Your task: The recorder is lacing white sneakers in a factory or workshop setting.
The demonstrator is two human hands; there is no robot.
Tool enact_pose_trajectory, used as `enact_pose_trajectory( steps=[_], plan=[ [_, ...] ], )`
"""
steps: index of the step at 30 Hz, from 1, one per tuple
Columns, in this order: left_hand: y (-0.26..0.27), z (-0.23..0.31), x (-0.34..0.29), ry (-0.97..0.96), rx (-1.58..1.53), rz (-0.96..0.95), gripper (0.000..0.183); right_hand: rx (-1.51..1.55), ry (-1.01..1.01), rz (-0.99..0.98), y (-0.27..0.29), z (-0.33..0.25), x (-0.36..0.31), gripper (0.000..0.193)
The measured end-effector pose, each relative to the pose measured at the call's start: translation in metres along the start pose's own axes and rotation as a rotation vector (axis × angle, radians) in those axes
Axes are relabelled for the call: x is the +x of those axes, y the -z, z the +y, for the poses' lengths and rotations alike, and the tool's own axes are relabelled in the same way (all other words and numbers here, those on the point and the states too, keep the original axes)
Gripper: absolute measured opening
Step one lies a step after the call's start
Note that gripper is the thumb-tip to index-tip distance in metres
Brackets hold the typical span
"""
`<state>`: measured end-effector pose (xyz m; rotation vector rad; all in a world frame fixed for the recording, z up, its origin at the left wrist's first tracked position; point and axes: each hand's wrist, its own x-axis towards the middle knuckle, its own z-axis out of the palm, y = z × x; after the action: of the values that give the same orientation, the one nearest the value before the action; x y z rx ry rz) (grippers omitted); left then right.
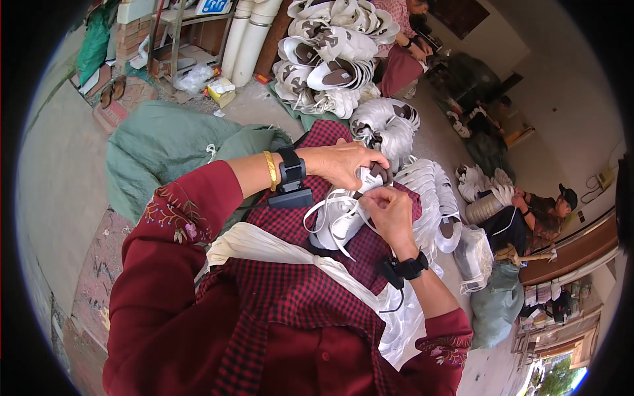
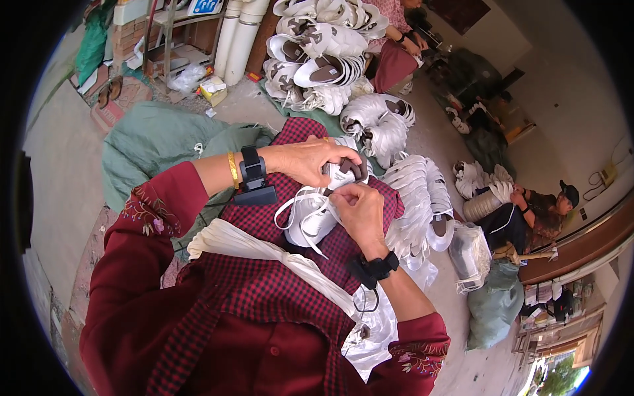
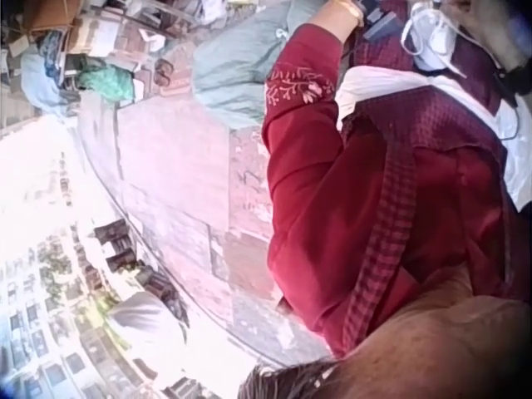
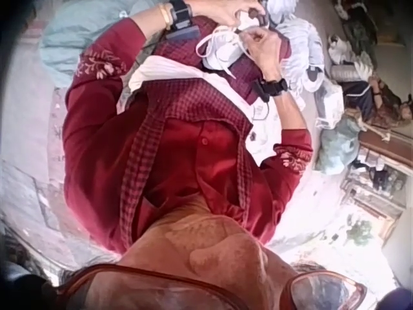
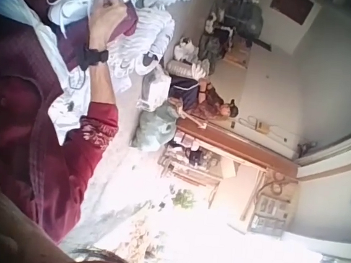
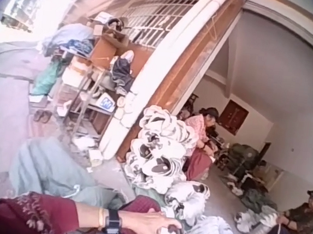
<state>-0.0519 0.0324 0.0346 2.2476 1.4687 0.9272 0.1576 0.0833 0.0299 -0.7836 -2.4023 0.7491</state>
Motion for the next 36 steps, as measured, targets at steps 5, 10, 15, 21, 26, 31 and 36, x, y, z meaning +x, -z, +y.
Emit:
enact_pose_trajectory(
  steps=[5,10,15,21,26,31,36],
  plan=[
    [0.012,0.0,0.006,0.083,0.088,-0.176,0.079,-0.152,0.034,0.087,0.001,-0.019,-0.009,0.022],
    [0.011,-0.001,-0.002,0.093,-0.467,-0.104,0.078,-0.394,0.24,0.075,-0.003,-0.027,-0.008,0.026],
    [0.007,-0.006,-0.002,0.144,-0.494,-0.112,0.079,-0.028,0.025,0.061,-0.003,-0.019,0.001,0.013],
    [-0.012,-0.004,-0.012,-0.092,-0.213,0.425,0.041,0.143,-0.1,0.072,-0.011,-0.007,0.001,0.012],
    [-0.022,0.001,-0.041,-0.182,0.141,0.386,0.017,0.111,-0.067,0.104,-0.015,-0.002,0.002,0.011],
    [-0.024,0.005,-0.04,-0.147,0.298,0.376,0.006,0.333,-0.09,0.093,-0.016,0.006,-0.003,0.017],
    [-0.024,0.004,-0.035,-0.081,0.238,0.308,0.009,0.311,-0.085,0.064,-0.014,0.002,-0.003,0.016]
  ],
)
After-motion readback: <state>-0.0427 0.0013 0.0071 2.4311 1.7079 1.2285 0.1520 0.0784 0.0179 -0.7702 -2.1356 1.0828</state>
